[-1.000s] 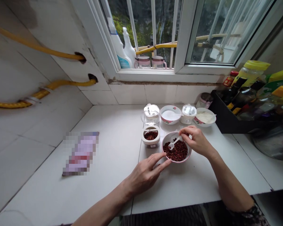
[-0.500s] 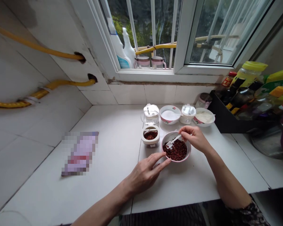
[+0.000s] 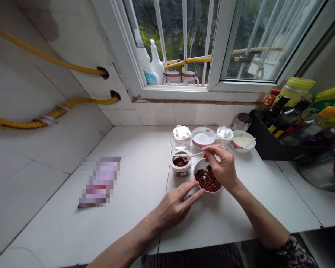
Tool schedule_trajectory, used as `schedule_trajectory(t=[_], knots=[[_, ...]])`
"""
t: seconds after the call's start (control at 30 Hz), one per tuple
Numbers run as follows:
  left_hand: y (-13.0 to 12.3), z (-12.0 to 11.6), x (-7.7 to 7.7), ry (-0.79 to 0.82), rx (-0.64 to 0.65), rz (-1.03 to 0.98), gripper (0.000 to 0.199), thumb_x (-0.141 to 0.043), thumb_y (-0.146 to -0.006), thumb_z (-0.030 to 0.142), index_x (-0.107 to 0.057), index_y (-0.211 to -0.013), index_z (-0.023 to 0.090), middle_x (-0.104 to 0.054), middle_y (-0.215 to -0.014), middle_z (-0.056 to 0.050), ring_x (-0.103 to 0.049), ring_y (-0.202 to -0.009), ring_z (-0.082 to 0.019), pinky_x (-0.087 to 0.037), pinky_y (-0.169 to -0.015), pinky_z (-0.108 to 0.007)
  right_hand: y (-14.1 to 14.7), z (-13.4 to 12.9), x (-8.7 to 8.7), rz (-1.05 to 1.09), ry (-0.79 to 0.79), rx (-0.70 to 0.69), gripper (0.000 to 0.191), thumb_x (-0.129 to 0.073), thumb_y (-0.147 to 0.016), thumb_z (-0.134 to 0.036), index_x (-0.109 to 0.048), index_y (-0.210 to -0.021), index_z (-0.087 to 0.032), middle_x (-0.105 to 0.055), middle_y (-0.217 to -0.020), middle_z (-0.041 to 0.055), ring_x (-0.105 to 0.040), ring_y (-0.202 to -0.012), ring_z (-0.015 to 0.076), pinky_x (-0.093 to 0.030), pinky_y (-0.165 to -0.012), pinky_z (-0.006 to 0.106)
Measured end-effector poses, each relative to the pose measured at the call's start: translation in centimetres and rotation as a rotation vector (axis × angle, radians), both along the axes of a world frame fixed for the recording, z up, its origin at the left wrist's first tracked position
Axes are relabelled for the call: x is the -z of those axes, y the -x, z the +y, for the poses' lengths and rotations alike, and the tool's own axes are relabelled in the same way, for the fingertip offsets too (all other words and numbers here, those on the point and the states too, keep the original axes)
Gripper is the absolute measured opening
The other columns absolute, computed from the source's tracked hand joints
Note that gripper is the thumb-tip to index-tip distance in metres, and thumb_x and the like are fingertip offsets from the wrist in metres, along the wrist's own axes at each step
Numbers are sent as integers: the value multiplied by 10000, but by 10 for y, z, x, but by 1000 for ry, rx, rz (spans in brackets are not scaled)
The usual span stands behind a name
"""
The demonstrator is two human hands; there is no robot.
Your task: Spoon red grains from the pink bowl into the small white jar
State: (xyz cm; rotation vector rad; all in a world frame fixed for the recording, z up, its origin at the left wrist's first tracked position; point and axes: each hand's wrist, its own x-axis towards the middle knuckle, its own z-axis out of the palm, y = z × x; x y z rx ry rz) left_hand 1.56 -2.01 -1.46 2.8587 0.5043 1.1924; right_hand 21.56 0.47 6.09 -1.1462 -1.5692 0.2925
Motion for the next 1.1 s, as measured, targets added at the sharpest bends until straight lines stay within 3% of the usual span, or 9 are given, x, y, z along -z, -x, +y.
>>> schedule_trajectory(t=[0.1, 0.2, 0.27, 0.33, 0.53, 0.67, 0.83, 0.93, 1.1], knots=[[0, 0, 0, -3, 0, -3, 494, -396, -871, -29, -566, -1295, 157, -581, -1256, -140, -620, -1112, -204, -631, -823, -324, 8, -5, 3, -341, -280, -65, 238, -483, -894, -85, -675, -932, -220, -753, -793, 10, -692, -708, 159, -429, -1015, 474], [0, 0, 0, 0, -2, -2, 495, -399, -869, -30, -570, -1293, 158, -580, -1252, -141, -618, -1114, -205, -631, -821, -326, -2, -8, -1, -400, -384, -42, 265, -481, -881, -55, -661, -971, -226, -758, -823, 7, -693, -705, 158, -432, -1009, 467], [0, 0, -1, 0, -1, 3, 494, -399, -866, -33, -577, -1286, 157, -579, -1247, -141, -617, -1110, -206, -634, -813, -326, -16, -9, -5, -325, -346, 22, 202, -519, -886, -84, -657, -937, -223, -744, -774, 3, -680, -683, 164, -474, -945, 437], [0, 0, -1, 3, 5, 6, 496, -396, -864, -35, -577, -1284, 156, -578, -1248, -142, -614, -1112, -204, -634, -812, -322, -30, -8, -7, -294, -200, 50, 153, -540, -891, -124, -658, -878, -220, -722, -710, 2, -670, -699, 182, -506, -869, 402], [2, 0, 1, 19, 12, 16, 504, -409, -870, -27, -554, -1317, 157, -563, -1277, -148, -603, -1143, -211, -625, -847, -337, -45, -4, 9, -462, 110, -2, 199, -520, -843, -93, -664, -768, -207, -743, -754, 28, -652, -726, 192, -490, -837, 379], [1, 1, 0, 3, 11, 4, 489, -408, -864, -33, -575, -1286, 148, -550, -1279, -144, -598, -1131, -210, -633, -825, -328, -37, -6, 13, -443, 160, -83, 207, -506, -867, -99, -664, -782, -204, -755, -804, 32, -651, -730, 179, -481, -854, 369], [1, 1, 0, 7, 22, -3, 480, -404, -866, -32, -580, -1278, 140, -545, -1283, -147, -593, -1134, -213, -636, -822, -332, -41, -6, 7, -347, 179, -32, 198, -508, -845, -142, -678, -768, -207, -725, -723, 29, -650, -775, 194, -485, -787, 331], [1, 1, 0, 14, 20, -2, 477, -405, -871, -29, -580, -1279, 144, -550, -1284, -147, -593, -1140, -213, -636, -826, -335, -45, -5, 6, -295, 227, -40, 196, -504, -828, -156, -681, -755, -200, -688, -652, 14, -629, -692, 172, -480, -703, 292], [1, 0, 1, 12, 13, 0, 483, -407, -872, -27, -572, -1289, 152, -560, -1272, -146, -603, -1126, -210, -637, -819, -335, -43, -5, 7, -294, 256, -69, 196, -509, -827, -156, -677, -735, -199, -705, -672, 12, -627, -681, 166, -473, -682, 286]])
